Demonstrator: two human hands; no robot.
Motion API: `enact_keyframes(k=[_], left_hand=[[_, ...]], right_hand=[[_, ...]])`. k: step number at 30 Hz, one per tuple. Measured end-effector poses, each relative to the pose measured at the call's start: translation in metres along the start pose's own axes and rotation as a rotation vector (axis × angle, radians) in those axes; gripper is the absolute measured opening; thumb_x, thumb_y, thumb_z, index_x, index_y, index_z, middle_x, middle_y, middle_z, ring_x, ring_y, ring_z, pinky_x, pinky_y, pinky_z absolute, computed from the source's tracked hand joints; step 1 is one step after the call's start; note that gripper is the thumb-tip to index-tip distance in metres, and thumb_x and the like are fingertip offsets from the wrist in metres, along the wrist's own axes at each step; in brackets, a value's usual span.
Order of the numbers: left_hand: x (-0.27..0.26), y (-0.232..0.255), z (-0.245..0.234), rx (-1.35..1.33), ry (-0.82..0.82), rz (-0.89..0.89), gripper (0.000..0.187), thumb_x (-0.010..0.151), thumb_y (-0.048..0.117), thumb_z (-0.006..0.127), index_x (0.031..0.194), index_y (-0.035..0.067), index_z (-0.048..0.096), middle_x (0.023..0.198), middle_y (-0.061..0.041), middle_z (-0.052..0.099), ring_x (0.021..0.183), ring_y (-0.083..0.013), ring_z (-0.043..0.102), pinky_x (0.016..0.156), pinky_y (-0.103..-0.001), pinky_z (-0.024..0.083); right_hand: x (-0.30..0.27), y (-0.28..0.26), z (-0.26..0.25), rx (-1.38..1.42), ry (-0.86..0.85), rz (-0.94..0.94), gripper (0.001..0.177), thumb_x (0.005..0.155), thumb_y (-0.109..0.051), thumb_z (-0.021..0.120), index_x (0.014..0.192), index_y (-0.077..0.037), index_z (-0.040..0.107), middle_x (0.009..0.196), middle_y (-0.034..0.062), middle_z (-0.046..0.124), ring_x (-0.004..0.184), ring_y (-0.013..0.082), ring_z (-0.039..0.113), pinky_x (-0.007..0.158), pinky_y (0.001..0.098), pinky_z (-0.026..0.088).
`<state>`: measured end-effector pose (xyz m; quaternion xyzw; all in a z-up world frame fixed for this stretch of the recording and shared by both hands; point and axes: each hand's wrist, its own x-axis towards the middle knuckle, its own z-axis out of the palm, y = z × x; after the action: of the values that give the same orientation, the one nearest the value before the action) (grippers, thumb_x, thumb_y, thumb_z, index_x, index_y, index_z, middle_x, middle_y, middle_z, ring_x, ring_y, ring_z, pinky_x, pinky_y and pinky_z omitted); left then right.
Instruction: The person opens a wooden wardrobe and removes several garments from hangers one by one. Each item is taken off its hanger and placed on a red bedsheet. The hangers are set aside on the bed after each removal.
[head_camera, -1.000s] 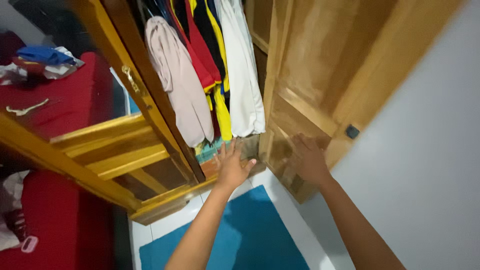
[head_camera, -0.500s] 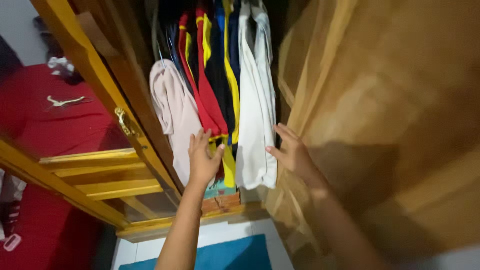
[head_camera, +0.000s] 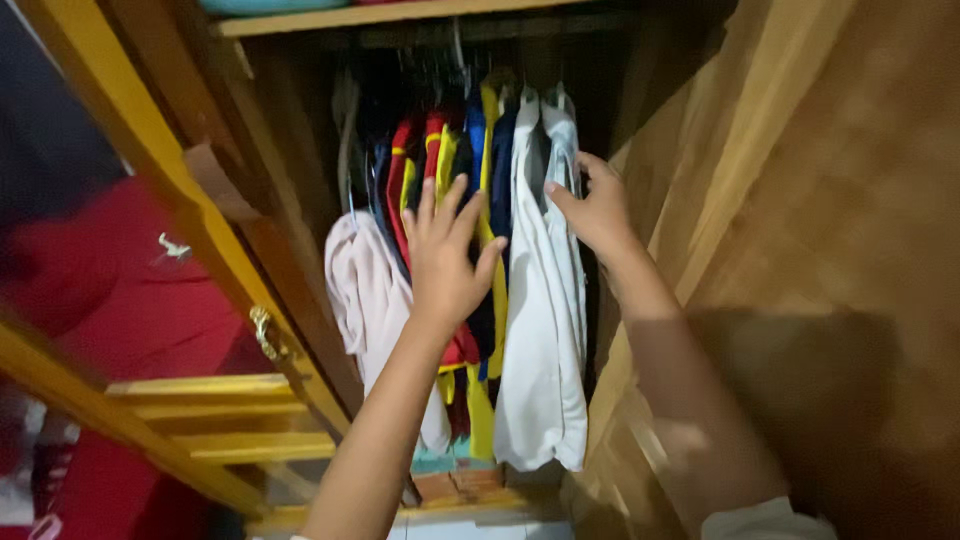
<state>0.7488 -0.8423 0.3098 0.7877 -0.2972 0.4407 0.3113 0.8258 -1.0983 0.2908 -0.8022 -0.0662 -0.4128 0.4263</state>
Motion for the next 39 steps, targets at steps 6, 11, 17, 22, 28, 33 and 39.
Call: enact_keyframes(k=[6, 11, 17, 22, 28, 33, 39], left_hand=[[0.052, 0.001, 0.036, 0.106, -0.102, 0.126, 0.06, 0.079, 0.036, 0.08, 0.135, 0.019, 0.066, 0.149, -0.013, 0.055, 0.143, -0.0396, 0.043, 0.116, -0.07, 0.024], [0.059, 0.001, 0.053, 0.214, -0.225, 0.075, 0.059, 0.077, 0.044, 0.079, 0.132, 0.025, 0.068, 0.145, -0.013, 0.057, 0.129, -0.0375, 0.053, 0.112, -0.066, 0.027], [0.053, -0.014, 0.051, 0.256, -0.299, 0.083, 0.059, 0.077, 0.046, 0.078, 0.13, 0.021, 0.069, 0.136, -0.009, 0.064, 0.121, -0.0321, 0.059, 0.112, -0.062, 0.03], [0.046, -0.022, 0.047, 0.142, -0.182, 0.128, 0.053, 0.079, 0.045, 0.077, 0.124, 0.017, 0.073, 0.128, -0.007, 0.07, 0.118, -0.0284, 0.062, 0.113, -0.06, 0.03], [0.031, 0.003, 0.049, -0.294, -0.194, -0.036, 0.032, 0.094, 0.039, 0.068, 0.116, 0.018, 0.079, 0.126, -0.003, 0.076, 0.122, -0.0243, 0.067, 0.118, -0.068, 0.01], [0.001, 0.044, 0.048, -0.712, -0.204, -0.344, 0.053, 0.09, 0.036, 0.072, 0.13, 0.002, 0.065, 0.114, -0.014, 0.076, 0.106, -0.0214, 0.075, 0.107, -0.04, 0.049], [-0.046, 0.072, 0.033, -0.526, -0.149, -0.626, 0.057, 0.082, 0.033, 0.081, 0.12, -0.006, 0.067, 0.099, -0.018, 0.075, 0.085, -0.0195, 0.074, 0.078, -0.033, 0.058]], right_hand=[[0.043, 0.011, 0.029, -0.163, -0.025, 0.197, 0.063, 0.073, -0.023, 0.085, 0.126, 0.0, 0.058, 0.111, 0.0232, 0.071, 0.103, 0.0381, 0.07, 0.09, 0.0436, 0.054], [0.056, 0.015, 0.041, -0.209, -0.056, 0.397, 0.04, 0.084, -0.009, 0.068, 0.122, 0.001, 0.059, 0.116, 0.0289, 0.07, 0.112, 0.0436, 0.067, 0.093, 0.0478, 0.053], [0.075, 0.009, 0.036, -0.139, 0.136, 0.319, 0.039, 0.08, 0.004, 0.054, 0.119, 0.0, 0.06, 0.113, 0.0266, 0.07, 0.11, 0.0406, 0.067, 0.094, 0.0454, 0.052], [0.05, 0.009, 0.034, -0.064, 0.185, 0.261, 0.045, 0.08, 0.006, 0.054, 0.124, 0.002, 0.056, 0.119, 0.0263, 0.066, 0.115, 0.0382, 0.064, 0.097, 0.043, 0.05], [-0.053, -0.025, 0.042, -0.009, 0.227, 0.009, 0.048, 0.087, -0.004, 0.062, 0.132, 0.005, 0.047, 0.125, 0.0281, 0.062, 0.117, 0.04, 0.062, 0.1, 0.0447, 0.047], [-0.124, -0.084, 0.022, 0.076, 0.173, 0.104, 0.047, 0.092, -0.014, 0.065, 0.132, 0.003, 0.046, 0.12, 0.0256, 0.064, 0.11, 0.0376, 0.065, 0.094, 0.0439, 0.051], [-0.191, -0.114, 0.007, 0.143, 0.078, 0.027, 0.049, 0.091, -0.01, 0.067, 0.133, 0.003, 0.046, 0.124, 0.0243, 0.066, 0.117, 0.0383, 0.065, 0.099, 0.0458, 0.051]])
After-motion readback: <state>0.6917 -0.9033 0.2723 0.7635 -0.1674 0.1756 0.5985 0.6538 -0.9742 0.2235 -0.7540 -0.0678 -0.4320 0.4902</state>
